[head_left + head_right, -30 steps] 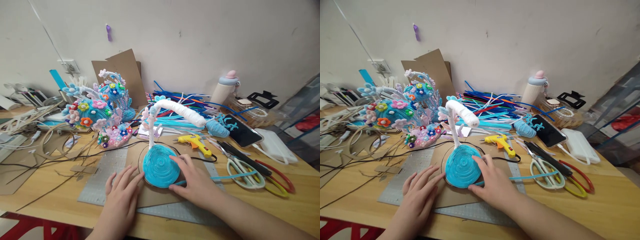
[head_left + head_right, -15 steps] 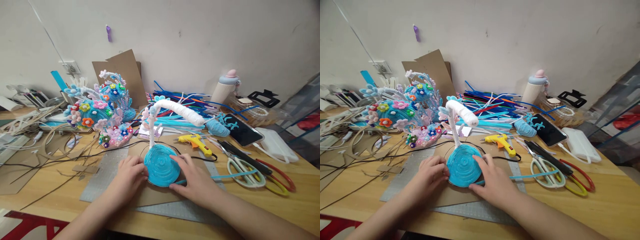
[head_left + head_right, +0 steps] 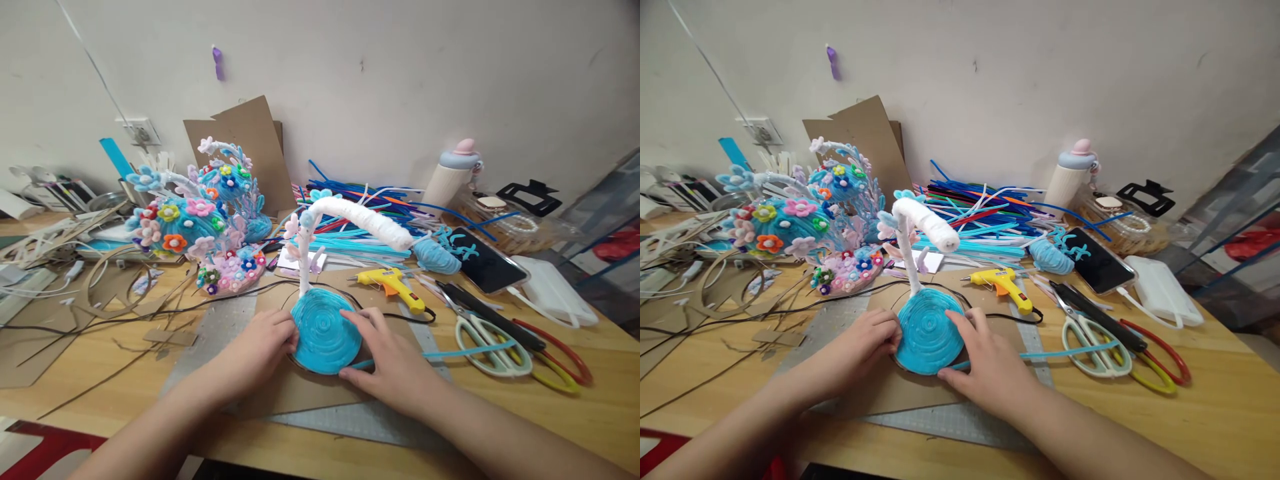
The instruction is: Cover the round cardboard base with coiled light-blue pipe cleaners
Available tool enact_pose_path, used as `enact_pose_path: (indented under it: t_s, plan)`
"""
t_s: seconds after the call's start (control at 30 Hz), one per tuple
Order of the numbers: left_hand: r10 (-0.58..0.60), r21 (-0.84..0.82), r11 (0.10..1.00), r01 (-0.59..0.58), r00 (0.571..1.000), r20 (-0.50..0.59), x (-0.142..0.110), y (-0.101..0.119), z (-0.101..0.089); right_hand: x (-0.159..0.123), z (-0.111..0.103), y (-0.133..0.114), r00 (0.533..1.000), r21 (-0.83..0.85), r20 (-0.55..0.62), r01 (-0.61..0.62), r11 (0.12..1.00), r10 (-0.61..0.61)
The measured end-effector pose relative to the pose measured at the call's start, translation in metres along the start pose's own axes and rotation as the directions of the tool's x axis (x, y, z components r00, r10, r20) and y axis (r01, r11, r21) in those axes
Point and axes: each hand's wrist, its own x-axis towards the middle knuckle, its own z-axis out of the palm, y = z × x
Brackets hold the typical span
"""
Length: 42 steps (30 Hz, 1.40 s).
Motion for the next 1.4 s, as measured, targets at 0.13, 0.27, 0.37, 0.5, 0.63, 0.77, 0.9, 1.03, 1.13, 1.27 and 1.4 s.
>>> enact_pose_path:
  t_s: [0.13, 0.27, 0.37, 0.5, 0.63, 0.77, 0.9, 1.03, 1.13, 1.27, 1.4]
  plan:
    - [-0.062, -0.037, 0.998, 0.059, 0.996, -0.070, -0.004, -0.008, 0.003, 0.001, 0.000, 0.000, 1.000, -0.010, 0.012, -0.009, 1.000, 0.009]
    - [-0.056, -0.106, 0.993, 0.044, 0.992, -0.114, -0.008, -0.015, 0.004, 0.001, 0.000, 0.000, 1.000, -0.020, 0.020, -0.018, 1.000, 0.018]
    - [0.064, -0.122, 0.990, -0.077, 0.993, -0.100, -0.010, -0.016, 0.003, 0.001, 0.000, 0.000, 0.999, -0.019, 0.027, -0.022, 1.000, 0.022]
    - [0.069, -0.093, 0.993, -0.077, 0.994, -0.087, -0.008, -0.013, 0.004, 0.001, 0.001, 0.000, 1.000, -0.016, 0.020, -0.018, 1.000, 0.019]
    - [0.057, -0.074, 0.995, -0.060, 0.997, -0.050, -0.002, -0.010, 0.003, 0.001, 0.001, 0.000, 1.000, -0.027, 0.017, -0.018, 0.999, 0.019]
    - [0.054, -0.001, 0.999, -0.054, 0.999, -0.005, -0.001, -0.006, 0.001, 0.000, 0.000, 0.000, 1.000, -0.013, 0.017, -0.016, 1.000, 0.016]
    - [0.036, 0.078, 0.996, -0.036, 0.999, 0.007, -0.003, -0.004, 0.003, 0.001, 0.000, 0.000, 1.000, 0.001, 0.012, -0.011, 1.000, 0.011]
    - [0.013, 0.041, 0.999, -0.012, 1.000, -0.023, -0.005, -0.005, 0.005, 0.001, 0.000, -0.001, 1.000, 0.000, 0.018, -0.017, 1.000, 0.017]
    - [-0.022, -0.029, 0.999, 0.020, 0.997, -0.077, -0.008, -0.009, 0.005, 0.001, 0.000, -0.001, 1.000, -0.004, 0.010, -0.008, 1.000, 0.008]
    - [-0.247, -0.279, 0.948, 0.152, 0.907, -0.342, -0.018, -0.023, 0.006, 0.000, 0.000, -0.001, 1.000, -0.009, 0.014, -0.007, 1.000, 0.008]
    - [-0.458, -0.608, 0.793, 0.036, 0.694, -0.556, -0.042, -0.027, -0.007, 0.000, -0.001, -0.001, 1.000, -0.011, 0.018, -0.017, 1.000, 0.017]
